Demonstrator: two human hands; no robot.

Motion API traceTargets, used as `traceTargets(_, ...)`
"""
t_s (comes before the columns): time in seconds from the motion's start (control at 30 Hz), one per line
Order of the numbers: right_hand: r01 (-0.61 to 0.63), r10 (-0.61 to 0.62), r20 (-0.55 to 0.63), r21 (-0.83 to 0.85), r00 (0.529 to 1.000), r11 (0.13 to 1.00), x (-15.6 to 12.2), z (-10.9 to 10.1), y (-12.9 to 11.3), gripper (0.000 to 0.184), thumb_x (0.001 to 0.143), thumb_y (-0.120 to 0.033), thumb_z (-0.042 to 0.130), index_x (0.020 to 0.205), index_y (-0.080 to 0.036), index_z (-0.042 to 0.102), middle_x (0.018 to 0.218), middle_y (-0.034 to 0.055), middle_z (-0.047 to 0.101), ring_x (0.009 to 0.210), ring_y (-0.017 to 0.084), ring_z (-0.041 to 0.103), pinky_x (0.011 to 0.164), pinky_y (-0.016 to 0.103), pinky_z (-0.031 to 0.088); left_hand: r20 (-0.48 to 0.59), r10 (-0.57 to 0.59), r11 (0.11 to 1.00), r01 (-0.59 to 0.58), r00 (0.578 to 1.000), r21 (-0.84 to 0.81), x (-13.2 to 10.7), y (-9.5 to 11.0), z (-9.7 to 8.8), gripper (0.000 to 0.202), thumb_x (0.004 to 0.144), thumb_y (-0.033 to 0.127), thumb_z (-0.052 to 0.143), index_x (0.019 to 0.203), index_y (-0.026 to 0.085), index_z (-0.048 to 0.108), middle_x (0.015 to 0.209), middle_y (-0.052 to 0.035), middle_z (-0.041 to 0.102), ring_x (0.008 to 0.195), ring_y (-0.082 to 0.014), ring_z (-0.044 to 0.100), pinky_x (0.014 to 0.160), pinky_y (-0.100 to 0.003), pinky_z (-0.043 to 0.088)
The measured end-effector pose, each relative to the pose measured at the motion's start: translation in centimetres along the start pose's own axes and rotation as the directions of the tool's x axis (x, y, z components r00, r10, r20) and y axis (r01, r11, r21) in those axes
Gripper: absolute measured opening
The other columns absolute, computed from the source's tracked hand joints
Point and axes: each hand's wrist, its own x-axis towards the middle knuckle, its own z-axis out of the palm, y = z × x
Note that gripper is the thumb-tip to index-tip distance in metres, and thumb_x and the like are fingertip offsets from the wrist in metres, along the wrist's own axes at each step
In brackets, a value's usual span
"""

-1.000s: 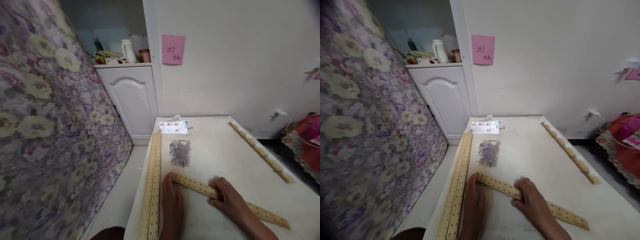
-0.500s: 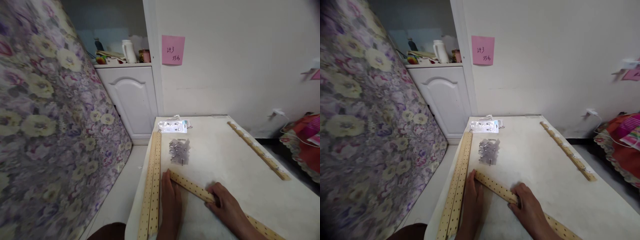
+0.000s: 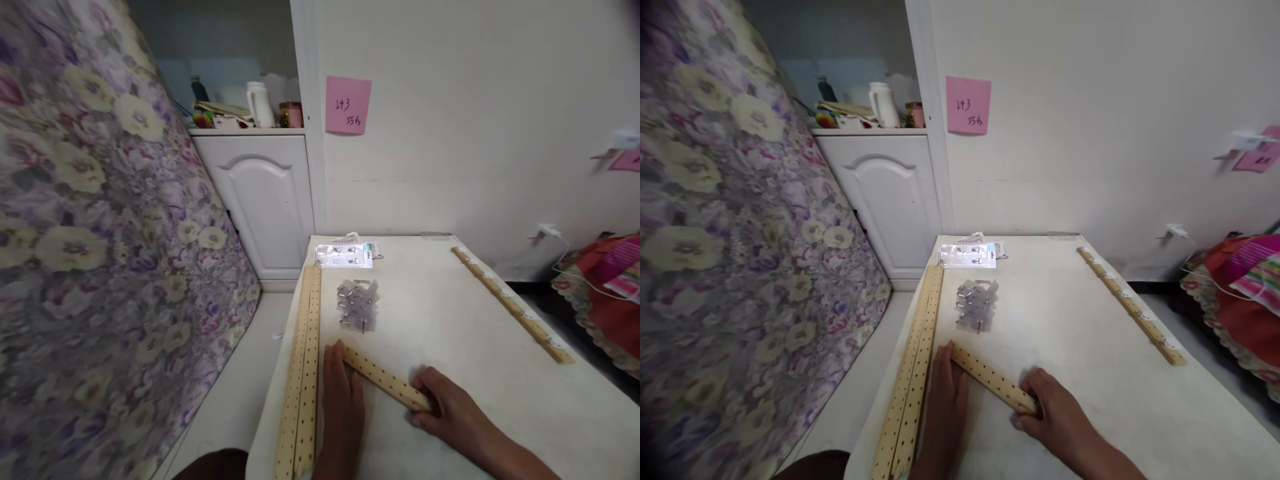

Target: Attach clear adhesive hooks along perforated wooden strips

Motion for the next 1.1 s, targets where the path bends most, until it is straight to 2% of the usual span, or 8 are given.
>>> traceTargets(0.17, 0.031, -0.026, -0.020, 0.313, 0.999, 0.949, 5.8, -0.8, 0.8, 0.017, 0.080, -0.036, 0.056, 0.084, -0.020, 0.057, 0.070, -0.0020, 0.057, 0.067, 0.014, 0.055, 0.061, 0.025, 0.044, -0.008, 0.012, 1.000, -0.012, 1.000, -0.013, 0.0, 0.0, -0.1, 0.048, 0.087, 0.017, 0.038, 0.135, 0.012, 0.036, 0.143, -0.0147, 0.038, 0.137, -0.0234, 0.028, 0.114, -0.044, 0.023)
traceTargets(0.27, -0.064, 0.084, -0.011, 0.546, 0.996, 0.835, 10.1, 0.5, 0.7, 0.023, 0.074, -0.037, 0.060, 0.086, -0.018, 0.056, 0.069, -0.0024, 0.057, 0.061, 0.013, 0.058, 0.053, 0.024, 0.047, -0.005, 0.012, 1.000, -0.012, 1.000, -0.020, -0.2, -0.2, 0.0, 0.049, 0.088, 0.017, 0.037, 0.137, 0.013, 0.034, 0.145, -0.0134, 0.035, 0.138, -0.0228, 0.026, 0.114, -0.045, 0.023)
traceTargets(0.4, -0.107, 0.152, -0.029, 0.584, 0.988, 0.805, 13.4, 2.5, 0.1, 0.021, 0.070, -0.034, 0.063, 0.081, -0.019, 0.055, 0.066, -0.0045, 0.054, 0.045, 0.010, 0.055, 0.036, 0.019, 0.037, -0.016, 0.017, 1.000, -0.017, 1.000, -0.003, -0.3, -0.5, 0.5, 0.048, 0.090, 0.017, 0.034, 0.138, 0.016, 0.033, 0.146, -0.0127, 0.033, 0.138, -0.0234, 0.026, 0.113, -0.049, 0.026)
traceTargets(0.53, -0.085, 0.127, -0.032, 0.581, 0.991, 0.809, 14.0, 2.9, 0.2, 0.015, 0.071, -0.031, 0.060, 0.068, -0.018, 0.052, 0.054, -0.0081, 0.048, 0.037, 0.006, 0.047, 0.036, 0.017, 0.032, -0.046, 0.038, 0.999, -0.038, 0.998, 0.015, -0.2, -0.8, 0.9, 0.049, 0.090, 0.018, 0.036, 0.138, 0.019, 0.034, 0.145, -0.0113, 0.035, 0.137, -0.0248, 0.028, 0.111, -0.051, 0.028)
traceTargets(0.67, -0.082, 0.095, 0.011, 0.609, 0.995, 0.789, 13.4, 2.3, 0.7, 0.013, 0.071, -0.029, 0.059, 0.068, -0.019, 0.051, 0.053, -0.0080, 0.049, 0.040, 0.008, 0.049, 0.036, 0.017, 0.032, -0.059, 0.071, 0.996, -0.068, 0.996, 0.051, -0.2, -0.7, 0.8, 0.047, 0.091, 0.018, 0.036, 0.138, 0.020, 0.035, 0.143, -0.0117, 0.036, 0.135, -0.0249, 0.029, 0.110, -0.052, 0.030)
traceTargets(0.87, -0.055, 0.082, -0.003, 0.720, 0.997, 0.692, 12.9, 1.3, 0.6, 0.016, 0.076, -0.031, 0.058, 0.070, -0.020, 0.048, 0.044, -0.0066, 0.054, 0.038, 0.009, 0.048, 0.039, 0.019, 0.037, -0.069, 0.114, 0.990, -0.108, 0.991, 0.095, -0.1, -0.7, 0.8, 0.043, 0.091, 0.018, 0.038, 0.134, 0.019, 0.040, 0.142, -0.0124, 0.037, 0.133, -0.0252, 0.032, 0.108, -0.052, 0.033)
traceTargets(0.97, -0.007, 0.085, -0.064, 0.756, 0.994, 0.654, 12.9, 0.8, 0.4, 0.019, 0.078, -0.034, 0.060, 0.071, -0.020, 0.049, 0.049, -0.0044, 0.059, 0.043, 0.010, 0.053, 0.044, 0.020, 0.043, -0.062, 0.131, 0.986, -0.124, 0.989, 0.110, -0.1, -1.0, 1.0, 0.043, 0.091, 0.017, 0.038, 0.133, 0.021, 0.042, 0.142, -0.0121, 0.036, 0.134, -0.0253, 0.032, 0.108, -0.052, 0.033)
traceTargets(1.1, 0.011, 0.091, -0.077, 0.820, 0.993, 0.572, 13.0, -0.1, 0.5, 0.022, 0.078, -0.038, 0.063, 0.076, -0.018, 0.052, 0.068, 0.0001, 0.066, 0.050, 0.011, 0.059, 0.047, 0.022, 0.047, -0.039, 0.157, 0.980, -0.150, 0.987, 0.128, -0.2, -1.3, 1.1, 0.042, 0.090, 0.016, 0.039, 0.131, 0.023, 0.043, 0.145, -0.0107, 0.033, 0.135, -0.0258, 0.029, 0.108, -0.054, 0.032)
